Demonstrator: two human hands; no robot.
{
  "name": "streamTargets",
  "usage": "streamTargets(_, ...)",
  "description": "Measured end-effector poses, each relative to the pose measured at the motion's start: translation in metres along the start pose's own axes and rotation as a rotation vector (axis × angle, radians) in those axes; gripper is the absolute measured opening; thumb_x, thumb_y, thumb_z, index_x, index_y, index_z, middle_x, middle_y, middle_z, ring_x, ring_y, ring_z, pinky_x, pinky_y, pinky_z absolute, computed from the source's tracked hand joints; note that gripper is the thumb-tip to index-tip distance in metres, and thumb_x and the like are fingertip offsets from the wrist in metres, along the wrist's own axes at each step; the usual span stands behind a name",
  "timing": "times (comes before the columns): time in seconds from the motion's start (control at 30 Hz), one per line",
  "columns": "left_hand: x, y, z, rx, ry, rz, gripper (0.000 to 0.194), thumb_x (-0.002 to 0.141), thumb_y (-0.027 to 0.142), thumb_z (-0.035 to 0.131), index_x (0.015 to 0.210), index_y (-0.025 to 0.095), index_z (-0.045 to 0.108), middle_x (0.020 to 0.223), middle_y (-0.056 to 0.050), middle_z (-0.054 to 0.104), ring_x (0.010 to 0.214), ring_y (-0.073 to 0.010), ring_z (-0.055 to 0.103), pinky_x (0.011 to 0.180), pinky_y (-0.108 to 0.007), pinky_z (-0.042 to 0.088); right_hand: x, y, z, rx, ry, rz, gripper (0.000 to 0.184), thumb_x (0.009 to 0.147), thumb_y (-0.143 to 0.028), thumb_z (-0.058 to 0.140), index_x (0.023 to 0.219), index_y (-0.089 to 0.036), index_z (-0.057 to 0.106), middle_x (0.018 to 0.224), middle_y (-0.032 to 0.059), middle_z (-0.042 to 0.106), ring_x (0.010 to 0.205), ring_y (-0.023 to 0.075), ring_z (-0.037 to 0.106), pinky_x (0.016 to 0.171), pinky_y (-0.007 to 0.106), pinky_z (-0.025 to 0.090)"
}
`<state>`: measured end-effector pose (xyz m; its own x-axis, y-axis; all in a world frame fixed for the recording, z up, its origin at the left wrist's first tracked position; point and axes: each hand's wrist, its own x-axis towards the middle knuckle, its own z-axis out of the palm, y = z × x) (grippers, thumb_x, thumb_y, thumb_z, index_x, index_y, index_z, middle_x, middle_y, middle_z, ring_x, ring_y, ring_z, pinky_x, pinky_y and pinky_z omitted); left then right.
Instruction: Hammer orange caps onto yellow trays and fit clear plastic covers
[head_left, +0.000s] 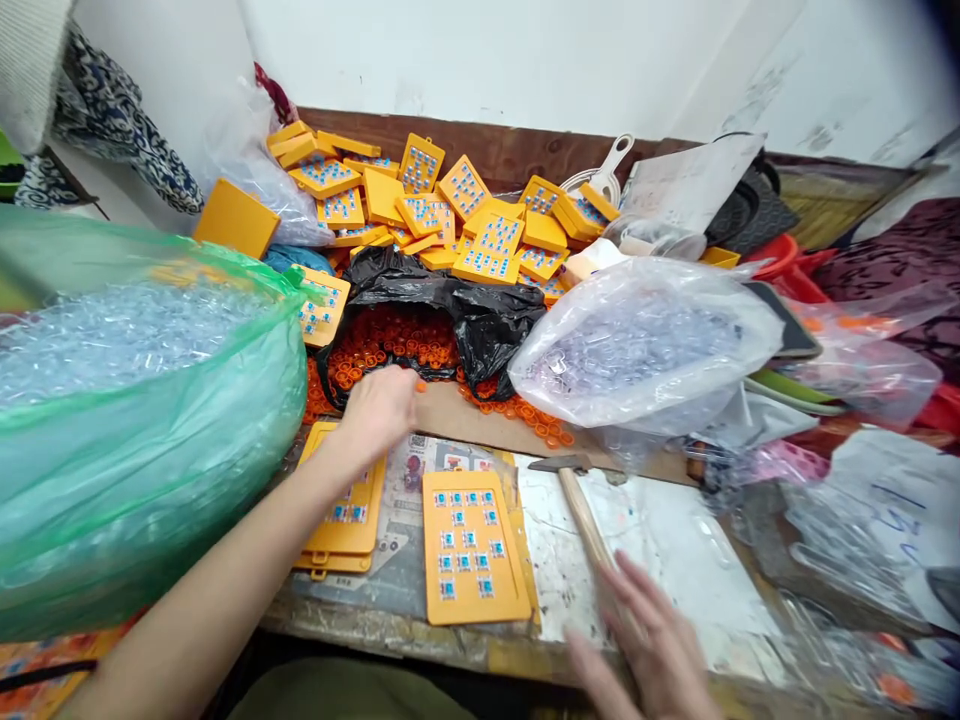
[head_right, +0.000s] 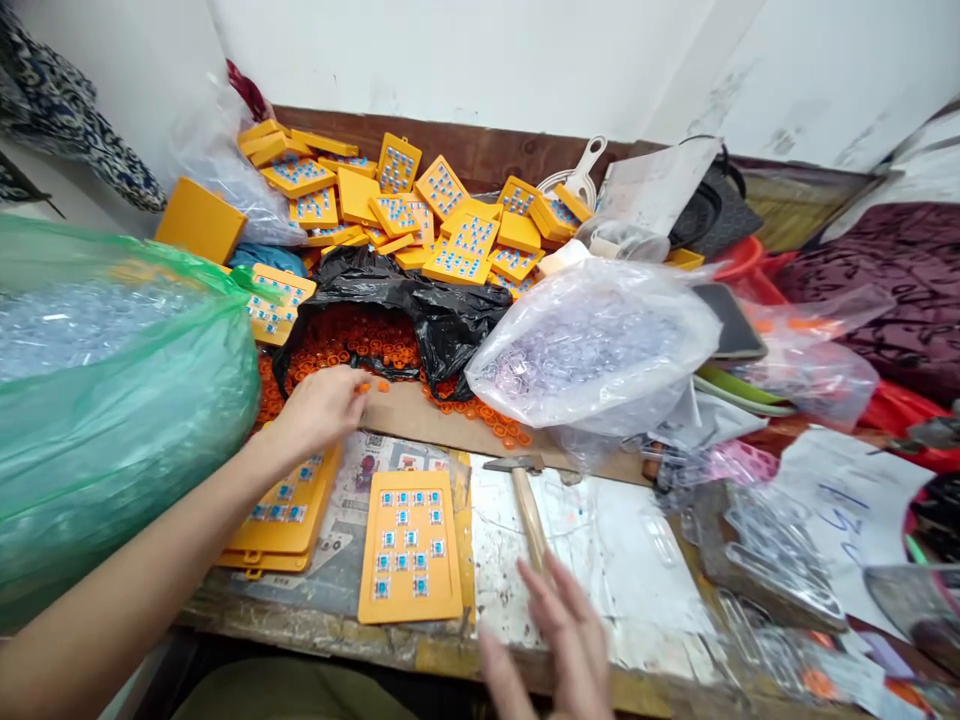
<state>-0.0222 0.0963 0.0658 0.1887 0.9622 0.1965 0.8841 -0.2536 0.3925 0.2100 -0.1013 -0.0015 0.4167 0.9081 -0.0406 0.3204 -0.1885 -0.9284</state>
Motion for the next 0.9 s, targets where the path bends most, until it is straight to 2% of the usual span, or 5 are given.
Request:
streamTargets(0.07, -0.026, 0.016, 0.004, -0.135, -0.078, 0.112, 0.025, 0.079, 0.008, 0.056, 0.098, 0.013, 0.071, 0.089, -0.008, 0.075, 0.08, -0.0209, 0.072, 0.078, -0.033, 0.056, 0.028, 0.0, -0.013, -0.332, 0.034, -0.14, 0.051, 0.068, -0.056, 0.065, 0.112, -0.03, 0.068, 0.134, 0.0116, 0.052, 0.125, 0.0408, 0.047, 0.104, 0.059, 0.036)
streamTargets(0.2, -0.074, 0.03, 0.019, -0.488, -0.125, 0.184, 0.027, 0.084, 0.012, 0.051, 0.099, 0.019, 0.072, 0.086, -0.006, 0.076, 0.075, -0.0197, 0.072, 0.069, -0.031, 0.059, 0.069, 0.002, -0.019, -0.571, -0.057, 0.017, 0.068, 0.068, -0.061, 0.052, 0.119, -0.018, 0.064, 0.111, 0.0188, 0.064, 0.104, 0.0468, 0.058, 0.087, 0.066, 0.042)
streamTargets(0.4, -0.11, 0.028, 0.049, -0.477, 0.35, 0.021, 0.02, 0.085, 0.013, 0.054, 0.092, 0.015, 0.072, 0.09, -0.008, 0.073, 0.083, -0.0176, 0.07, 0.075, -0.028, 0.06, 0.056, -0.001, -0.006, -0.235, -0.148, 0.044, 0.063, 0.073, -0.056, 0.06, 0.126, -0.022, 0.054, 0.109, 0.011, 0.067, 0.089, 0.0283, 0.068, 0.076, 0.04, 0.056)
streamTargets(0.63, -0.116, 0.046, 0.084, -0.439, 0.441, 0.028, 0.023, 0.086, 0.009, 0.052, 0.096, 0.014, 0.072, 0.091, -0.009, 0.074, 0.091, -0.0198, 0.069, 0.082, -0.031, 0.058, 0.03, 0.0, 0.032, -0.056, -0.254, 0.034, 0.066, 0.065, -0.043, 0.076, 0.125, -0.023, 0.056, 0.123, 0.0098, 0.064, 0.113, 0.0317, 0.06, 0.096, 0.045, 0.049)
streamTargets(0.9, -0.101, 0.039, 0.083, -0.52, 0.301, 0.114, 0.015, 0.085, 0.011, 0.058, 0.087, 0.008, 0.073, 0.083, -0.011, 0.072, 0.081, -0.0205, 0.067, 0.074, -0.032, 0.057, 0.036, 0.012, 0.012, -0.206, -0.214, 0.098, 0.088, 0.07, -0.054, 0.069, 0.143, -0.014, 0.04, 0.132, 0.0159, 0.059, 0.12, 0.0327, 0.057, 0.099, 0.045, 0.048)
